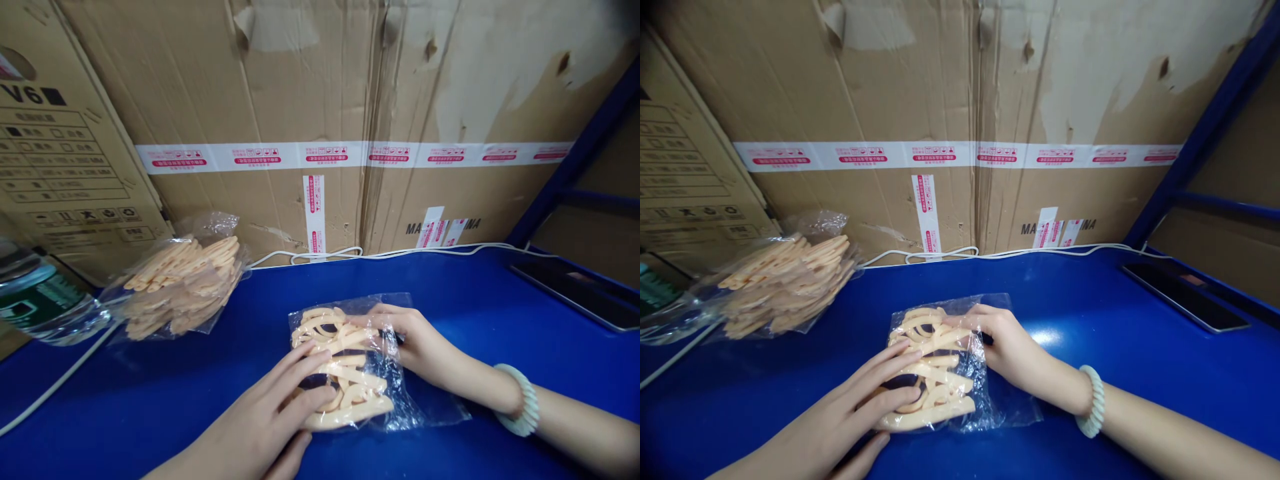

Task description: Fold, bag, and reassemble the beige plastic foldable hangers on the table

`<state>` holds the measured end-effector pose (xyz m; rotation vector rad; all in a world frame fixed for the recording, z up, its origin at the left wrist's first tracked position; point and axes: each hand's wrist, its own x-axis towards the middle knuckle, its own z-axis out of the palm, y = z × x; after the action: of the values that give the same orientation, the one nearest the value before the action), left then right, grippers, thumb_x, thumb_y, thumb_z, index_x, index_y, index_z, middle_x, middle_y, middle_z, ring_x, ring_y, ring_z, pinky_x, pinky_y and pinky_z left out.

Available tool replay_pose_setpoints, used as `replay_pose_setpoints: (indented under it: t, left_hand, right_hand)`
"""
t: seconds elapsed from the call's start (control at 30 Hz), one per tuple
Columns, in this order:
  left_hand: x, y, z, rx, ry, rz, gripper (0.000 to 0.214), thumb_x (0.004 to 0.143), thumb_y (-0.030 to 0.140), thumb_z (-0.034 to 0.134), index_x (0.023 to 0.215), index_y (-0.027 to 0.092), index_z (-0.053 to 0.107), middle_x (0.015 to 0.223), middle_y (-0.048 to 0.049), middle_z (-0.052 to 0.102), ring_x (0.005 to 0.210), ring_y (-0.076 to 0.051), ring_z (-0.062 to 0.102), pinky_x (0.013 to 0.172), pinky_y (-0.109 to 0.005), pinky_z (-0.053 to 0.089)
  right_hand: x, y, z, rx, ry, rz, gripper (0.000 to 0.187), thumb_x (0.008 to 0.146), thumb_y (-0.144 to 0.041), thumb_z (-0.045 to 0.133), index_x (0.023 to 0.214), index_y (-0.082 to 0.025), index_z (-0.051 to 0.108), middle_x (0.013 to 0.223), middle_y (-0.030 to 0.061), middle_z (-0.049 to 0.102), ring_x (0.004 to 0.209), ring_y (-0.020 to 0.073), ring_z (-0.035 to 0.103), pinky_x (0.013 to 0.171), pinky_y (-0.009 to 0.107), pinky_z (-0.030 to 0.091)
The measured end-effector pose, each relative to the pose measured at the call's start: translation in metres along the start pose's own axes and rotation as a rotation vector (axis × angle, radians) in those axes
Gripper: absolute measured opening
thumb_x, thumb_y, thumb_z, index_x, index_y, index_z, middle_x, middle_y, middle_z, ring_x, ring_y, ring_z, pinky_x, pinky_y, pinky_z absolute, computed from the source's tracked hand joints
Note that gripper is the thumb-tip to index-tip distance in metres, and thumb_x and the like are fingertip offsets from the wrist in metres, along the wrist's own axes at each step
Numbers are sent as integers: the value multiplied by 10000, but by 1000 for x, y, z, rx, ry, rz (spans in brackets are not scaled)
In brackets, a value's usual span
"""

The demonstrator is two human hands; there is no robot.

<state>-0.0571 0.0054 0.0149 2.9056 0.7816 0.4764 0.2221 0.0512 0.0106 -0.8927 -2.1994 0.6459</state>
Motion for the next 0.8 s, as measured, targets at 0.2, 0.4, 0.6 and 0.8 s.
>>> replay_pose_setpoints:
  t: [0.2,0.4,0.6,0.8]
  left_hand:
    - [0,0,-2,6,-5,12,425,885,52,441,1280,183,533,1522,-106,446,1456,-274,315,1114,-429,433]
    - [0,0,-1,26,13,-8,423,869,60,463,1263,183,558,1460,-125,518,1439,-283,350,1102,-441,443]
    - [-2,-2,1,35,49,-24,462,826,52,491,1260,191,569,1457,-128,523,1412,-294,399,1089,-445,452]
    - [-4,-5,5,43,77,-12,467,804,56,512,1244,198,578,1453,-127,532,1390,-308,431,1072,-444,466]
  right_hand:
    - [-1,-5,-4,86,59,123,280,936,-219,562,1162,-240,727,1057,90,720,911,189,681,830,337,555]
    - [-6,2,-25,127,93,257,277,886,-246,609,1122,-222,751,997,83,725,846,190,681,726,303,559]
    - [-17,5,-101,147,17,295,289,848,-349,698,1115,-255,756,978,69,752,789,174,700,672,271,569]
    - [-29,41,-146,246,263,502,316,820,-342,726,1108,-217,757,1004,88,776,797,162,713,763,284,565]
